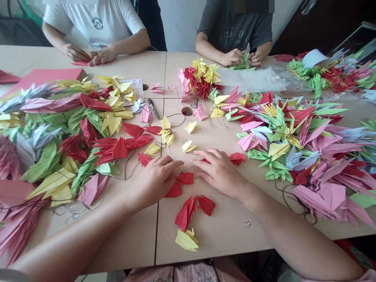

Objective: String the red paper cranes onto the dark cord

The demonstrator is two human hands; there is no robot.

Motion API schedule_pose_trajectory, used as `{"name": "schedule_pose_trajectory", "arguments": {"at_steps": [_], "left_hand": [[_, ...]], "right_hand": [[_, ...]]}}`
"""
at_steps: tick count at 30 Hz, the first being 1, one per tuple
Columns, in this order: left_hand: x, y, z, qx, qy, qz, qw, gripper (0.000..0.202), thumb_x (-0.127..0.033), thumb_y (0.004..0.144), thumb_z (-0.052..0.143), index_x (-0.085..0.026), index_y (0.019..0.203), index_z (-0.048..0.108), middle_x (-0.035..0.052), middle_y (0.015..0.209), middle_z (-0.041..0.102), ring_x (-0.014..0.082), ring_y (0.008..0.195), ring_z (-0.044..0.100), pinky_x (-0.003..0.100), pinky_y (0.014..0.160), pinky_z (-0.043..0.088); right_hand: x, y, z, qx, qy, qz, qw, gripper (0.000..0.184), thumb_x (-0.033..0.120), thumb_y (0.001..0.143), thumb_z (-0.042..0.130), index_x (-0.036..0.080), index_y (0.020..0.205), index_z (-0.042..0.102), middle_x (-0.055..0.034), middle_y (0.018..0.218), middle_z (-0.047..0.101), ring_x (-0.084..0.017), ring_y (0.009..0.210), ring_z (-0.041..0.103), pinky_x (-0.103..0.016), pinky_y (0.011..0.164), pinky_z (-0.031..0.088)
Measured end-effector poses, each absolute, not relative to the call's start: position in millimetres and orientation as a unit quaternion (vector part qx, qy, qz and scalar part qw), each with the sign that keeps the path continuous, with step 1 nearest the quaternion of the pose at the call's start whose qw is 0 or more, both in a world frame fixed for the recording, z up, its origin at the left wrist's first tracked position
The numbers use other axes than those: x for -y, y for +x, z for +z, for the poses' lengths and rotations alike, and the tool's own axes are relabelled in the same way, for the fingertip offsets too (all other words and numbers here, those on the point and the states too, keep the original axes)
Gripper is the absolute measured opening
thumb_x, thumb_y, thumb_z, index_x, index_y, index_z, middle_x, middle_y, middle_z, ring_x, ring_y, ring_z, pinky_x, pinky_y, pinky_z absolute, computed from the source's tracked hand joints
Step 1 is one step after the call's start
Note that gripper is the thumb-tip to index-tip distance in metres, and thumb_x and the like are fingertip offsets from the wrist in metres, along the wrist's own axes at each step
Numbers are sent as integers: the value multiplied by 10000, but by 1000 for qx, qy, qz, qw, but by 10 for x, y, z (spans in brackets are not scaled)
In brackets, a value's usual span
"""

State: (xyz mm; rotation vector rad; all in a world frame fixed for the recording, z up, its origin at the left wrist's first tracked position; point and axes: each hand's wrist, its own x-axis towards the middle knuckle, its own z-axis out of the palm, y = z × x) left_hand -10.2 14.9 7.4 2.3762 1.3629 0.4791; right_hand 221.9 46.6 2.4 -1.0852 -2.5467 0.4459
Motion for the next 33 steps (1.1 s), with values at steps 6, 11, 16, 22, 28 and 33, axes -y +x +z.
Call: {"name": "schedule_pose_trajectory", "arguments": {"at_steps": [6,11,16,22,28,33], "left_hand": [[-199,-94,29,-480,838,162,204,207,-139,938,479,-162,884,676,91,894,632,258,834,570,413,792,475],[-151,-163,62,-505,812,194,222,177,-171,964,446,-185,867,593,73,927,647,240,867,566,379,780,473],[-112,-183,128,-527,782,221,247,154,-211,975,439,-206,874,554,45,908,665,209,874,602,341,772,494],[-72,-162,193,-549,732,257,310,171,-297,977,440,-222,890,568,50,980,698,205,907,637,343,787,498],[-101,-211,232,-561,596,345,459,208,-395,941,540,-206,881,604,60,969,715,194,875,653,317,743,517],[-130,-254,303,-500,468,453,571,164,-353,921,646,-205,874,593,63,1004,737,191,968,678,314,823,566]], "right_hand": [[-470,2148,-32,882,-379,195,200,115,111,895,654,172,797,643,-96,957,739,-294,1018,605,-459,872,455],[-481,2285,57,838,-408,251,263,142,161,971,553,193,833,567,-43,839,692,-198,870,647,-341,813,506],[-480,2321,60,806,-429,289,288,130,208,985,533,208,856,552,-12,787,678,-171,746,664,-286,681,518],[-470,2282,55,807,-422,298,286,151,212,966,551,210,816,567,-7,769,658,-174,733,645,-281,660,507],[-471,2277,66,810,-414,296,291,159,211,974,534,206,819,569,-21,772,659,-181,738,641,-298,672,513],[-491,2332,119,831,-374,285,296,108,254,975,557,208,899,617,-56,871,707,-214,875,665,-359,800,542]]}}
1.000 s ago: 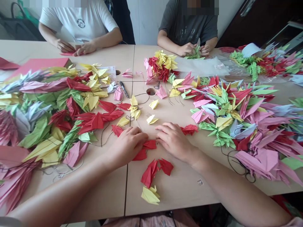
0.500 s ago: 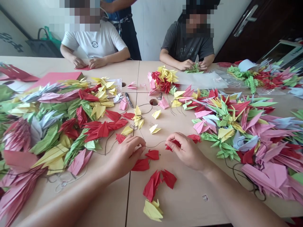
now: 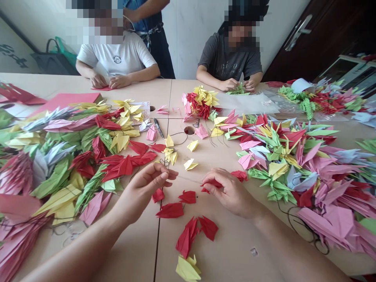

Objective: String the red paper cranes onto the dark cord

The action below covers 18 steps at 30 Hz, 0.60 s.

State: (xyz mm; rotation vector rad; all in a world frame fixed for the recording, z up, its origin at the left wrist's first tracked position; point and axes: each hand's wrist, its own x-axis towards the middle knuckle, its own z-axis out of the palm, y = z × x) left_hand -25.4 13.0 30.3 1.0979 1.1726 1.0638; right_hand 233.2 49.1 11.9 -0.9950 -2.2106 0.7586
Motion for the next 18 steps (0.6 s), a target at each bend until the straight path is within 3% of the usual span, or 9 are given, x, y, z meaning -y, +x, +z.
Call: {"name": "schedule_pose_trajectory", "arguments": {"at_steps": [2,5,8,11,14,18], "left_hand": [[-143,-260,371,-468,437,479,600,141,-337,920,663,-216,878,605,55,1029,739,192,1034,674,301,843,580],[-181,-234,529,-440,406,488,635,124,-334,911,679,-226,891,622,46,1034,748,190,1049,680,281,815,608],[-235,-162,719,-412,391,492,660,102,-298,907,681,-217,886,622,48,1011,758,190,1026,693,273,781,625],[-287,-68,882,-360,387,507,681,76,-233,927,636,-203,863,607,39,885,755,181,950,716,278,787,623],[-335,-10,989,-308,391,533,684,105,-189,958,564,-197,862,604,5,758,700,143,813,714,253,785,604],[-397,-48,1104,-282,410,569,655,154,-154,974,499,-199,889,620,-18,696,593,105,676,628,201,682,558]], "right_hand": [[-531,2406,155,841,-373,265,290,148,327,962,602,208,1042,636,-93,1029,724,-242,1017,662,-412,898,538],[-601,2521,185,861,-388,237,229,423,416,892,693,220,1255,602,-133,1266,669,-284,1218,593,-496,1021,494],[-637,2548,167,867,-396,256,162,492,355,830,769,223,1278,613,-138,1359,620,-316,1311,521,-559,1091,421],[-625,2482,147,859,-396,291,145,296,242,818,763,201,1097,677,-127,1267,663,-305,1243,559,-533,1066,434],[-587,2416,183,847,-401,319,144,56,174,848,686,178,889,647,-91,1026,702,-262,1032,626,-459,941,501],[-539,2414,305,819,-403,386,134,125,292,938,581,180,883,592,-16,788,644,-162,714,611,-291,644,525]]}}
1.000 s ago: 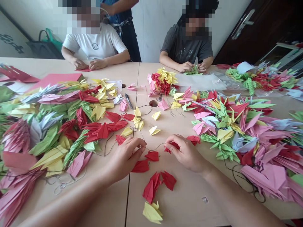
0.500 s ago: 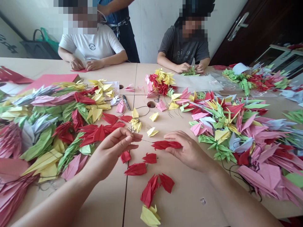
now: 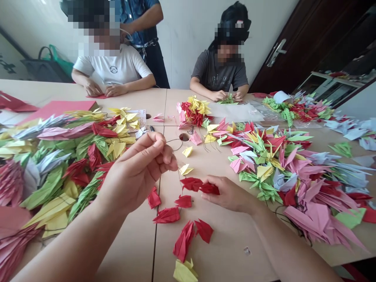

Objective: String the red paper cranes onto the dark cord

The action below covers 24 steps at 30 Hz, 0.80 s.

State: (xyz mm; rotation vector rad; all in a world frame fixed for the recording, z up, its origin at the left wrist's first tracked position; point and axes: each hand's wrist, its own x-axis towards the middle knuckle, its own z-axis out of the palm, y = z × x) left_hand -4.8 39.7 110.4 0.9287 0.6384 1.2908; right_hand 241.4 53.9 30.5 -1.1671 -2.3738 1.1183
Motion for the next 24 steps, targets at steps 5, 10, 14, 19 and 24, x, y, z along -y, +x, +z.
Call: {"name": "schedule_pose_trajectory", "arguments": {"at_steps": [5,10,14,19,24], "left_hand": [[-386,-233,1280,-321,443,640,539,218,-115,956,480,-220,847,636,-34,679,506,93,630,512,174,614,481],[-272,-455,1273,-441,578,591,349,110,-327,895,670,-310,1001,692,-35,734,542,132,653,479,221,564,422],[-290,-520,1155,-504,707,418,267,391,-489,850,692,-318,1202,687,1,810,576,163,702,542,250,597,448],[-353,-367,1021,-468,729,338,368,491,-523,797,740,-256,1205,688,77,1034,662,257,918,635,327,753,528],[-315,-249,984,-397,594,393,578,385,-439,853,721,-224,1168,667,62,908,701,222,832,668,287,665,551]], "right_hand": [[-556,2394,567,572,-266,743,222,406,503,874,684,184,1096,563,11,768,628,-103,589,620,-221,543,519],[-614,2266,906,484,-195,808,274,399,453,859,732,180,1120,604,-5,753,652,-94,544,598,-176,440,455],[-597,2180,994,513,-191,790,276,450,454,849,746,190,1191,621,-4,778,656,-89,572,612,-190,506,495],[-526,2121,957,549,-199,776,239,374,405,894,714,177,1182,646,-25,868,659,-77,678,636,-206,652,523],[-505,2100,946,531,-201,785,247,383,409,907,695,186,1213,639,-63,944,694,-110,739,668,-237,672,545]]}}
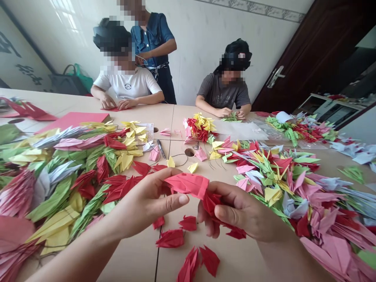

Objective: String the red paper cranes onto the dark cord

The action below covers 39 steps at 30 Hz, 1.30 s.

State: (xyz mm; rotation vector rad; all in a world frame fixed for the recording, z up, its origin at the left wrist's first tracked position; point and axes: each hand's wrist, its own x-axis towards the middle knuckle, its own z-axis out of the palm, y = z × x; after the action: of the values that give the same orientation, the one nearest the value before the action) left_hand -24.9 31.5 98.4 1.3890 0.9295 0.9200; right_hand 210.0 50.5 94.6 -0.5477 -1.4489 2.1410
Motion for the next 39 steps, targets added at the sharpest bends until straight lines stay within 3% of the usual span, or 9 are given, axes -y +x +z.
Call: {"name": "schedule_pose_trajectory", "arguments": {"at_steps": [5,9,12,19,28,35,39], "left_hand": [[-287,-263,1031,-360,526,444,630,282,-281,830,772,-215,1097,705,52,911,711,141,720,638,199,576,518],[-261,-299,1019,-347,488,421,681,398,-274,790,814,-276,1164,675,14,863,698,90,606,583,177,545,502],[-241,-317,996,-347,484,410,691,417,-346,792,812,-296,1179,665,14,862,696,103,634,597,183,562,514],[-271,-371,1015,-398,513,434,625,246,-374,872,733,-277,1097,715,-9,725,649,86,621,574,148,570,498],[-306,-347,955,-361,499,442,652,173,-324,896,712,-265,1056,681,-11,804,679,90,673,607,158,619,526],[-308,-286,987,-299,480,352,746,410,-269,792,825,-256,1149,624,-27,866,680,63,674,618,132,628,512],[-282,-222,1002,-336,490,330,734,329,-281,776,834,-215,1045,657,-21,813,710,81,699,645,133,633,498]], "right_hand": [[-500,2129,958,507,-216,799,242,390,427,911,688,183,1211,632,-77,911,743,-131,762,710,-253,697,555],[-491,2144,967,511,-222,790,254,297,404,942,654,198,1157,663,-58,890,751,-113,765,711,-226,696,551],[-480,2142,974,529,-253,770,252,281,408,944,649,205,1135,680,-47,863,746,-102,737,702,-206,672,547],[-499,2209,1034,535,-312,741,260,281,432,924,668,196,1075,686,-40,792,751,-88,637,673,-187,609,539],[-484,2205,1034,529,-289,751,271,274,419,944,645,203,1111,663,-35,825,754,-88,681,701,-180,623,550],[-418,2107,1060,574,-347,700,245,261,456,944,628,227,1069,619,8,860,720,-59,692,676,-154,637,520],[-373,2047,1037,631,-377,634,241,221,434,935,647,252,1048,592,39,818,697,-69,696,640,-162,628,492]]}}
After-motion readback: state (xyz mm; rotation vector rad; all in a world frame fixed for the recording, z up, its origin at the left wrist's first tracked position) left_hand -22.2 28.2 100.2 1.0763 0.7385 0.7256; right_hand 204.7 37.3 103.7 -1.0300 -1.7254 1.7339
